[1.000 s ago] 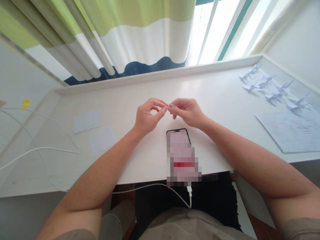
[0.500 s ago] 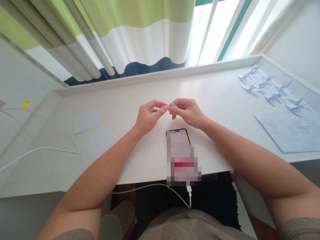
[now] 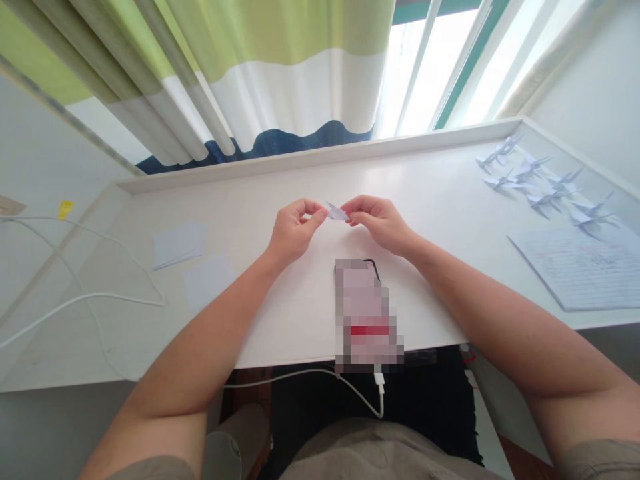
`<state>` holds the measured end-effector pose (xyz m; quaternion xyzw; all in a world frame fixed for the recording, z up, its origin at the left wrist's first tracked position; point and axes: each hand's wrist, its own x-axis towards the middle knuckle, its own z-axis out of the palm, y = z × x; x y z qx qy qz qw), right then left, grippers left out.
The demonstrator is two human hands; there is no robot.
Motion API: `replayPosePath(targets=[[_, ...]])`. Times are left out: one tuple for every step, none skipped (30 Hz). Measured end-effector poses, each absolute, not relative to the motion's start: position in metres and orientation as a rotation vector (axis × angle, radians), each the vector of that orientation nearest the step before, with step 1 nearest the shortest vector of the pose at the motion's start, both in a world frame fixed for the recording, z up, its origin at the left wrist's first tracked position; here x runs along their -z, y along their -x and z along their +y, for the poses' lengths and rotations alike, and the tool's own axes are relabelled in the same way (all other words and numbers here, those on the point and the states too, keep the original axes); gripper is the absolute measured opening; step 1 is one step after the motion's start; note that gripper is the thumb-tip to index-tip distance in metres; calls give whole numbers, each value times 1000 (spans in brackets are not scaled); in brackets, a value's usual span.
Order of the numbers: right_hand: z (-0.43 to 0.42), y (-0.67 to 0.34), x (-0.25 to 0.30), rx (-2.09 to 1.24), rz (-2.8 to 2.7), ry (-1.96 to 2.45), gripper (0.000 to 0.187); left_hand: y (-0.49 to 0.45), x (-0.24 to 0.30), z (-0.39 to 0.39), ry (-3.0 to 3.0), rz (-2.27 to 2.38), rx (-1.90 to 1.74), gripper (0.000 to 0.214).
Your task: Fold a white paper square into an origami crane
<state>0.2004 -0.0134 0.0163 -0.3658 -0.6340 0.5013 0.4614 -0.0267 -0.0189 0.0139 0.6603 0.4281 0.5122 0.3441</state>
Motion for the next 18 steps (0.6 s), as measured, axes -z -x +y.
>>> replayPosePath(targets=[[-14, -200, -16, -1247, -1558, 896, 13, 26, -15, -20, -1716, 1121, -1327, 26], [-14, -200, -16, -1267, -1553, 889, 16, 25, -16, -21, -1717, 1130, -1325, 25], [-15, -199, -16, -1290, -1544, 879, 19, 24, -17, -22, -1719, 1136, -1323, 23], [-16, -199, -16, -1311, -1534, 868, 23, 23, -17, -23, -1721, 1138, -1323, 22], [-16, -198, -16, -1325, -1525, 856, 27, 22, -17, -23, -1722, 1137, -1325, 21], [-17, -198, -16, -1335, -1517, 844, 31, 22, -17, -24, -1722, 1135, -1327, 21], [-18, -198, -16, -1342, -1511, 829, 34, 21, -16, -24, -1720, 1131, -1329, 21], [-19, -198, -17, -1346, -1503, 814, 35, 21, -16, -24, -1718, 1127, -1330, 21], [-19, -198, -17, -1349, -1495, 802, 34, 20, -15, -24, -1713, 1123, -1332, 21], [-19, -198, -18, -1351, -1486, 795, 31, 20, -14, -24, -1705, 1119, -1334, 21], [-19, -198, -18, -1350, -1479, 795, 26, 20, -14, -24, -1693, 1112, -1333, 21], [-19, -198, -19, -1344, -1476, 802, 21, 19, -14, -24, -1680, 1104, -1327, 21], [-19, -198, -19, -1333, -1475, 813, 17, 19, -14, -24, -1666, 1092, -1316, 20], [-18, -198, -19, -1317, -1478, 825, 14, 19, -14, -24, -1654, 1079, -1300, 21], [-18, -198, -19, -1298, -1483, 835, 13, 18, -14, -24, -1648, 1067, -1285, 21], [-17, -197, -19, -1277, -1486, 841, 14, 18, -14, -24, -1649, 1058, -1273, 22], [-16, -197, -18, -1256, -1488, 845, 15, 18, -14, -24, -1656, 1056, -1268, 22], [-16, -197, -17, -1237, -1491, 845, 18, 18, -14, -24, -1667, 1058, -1270, 23]])
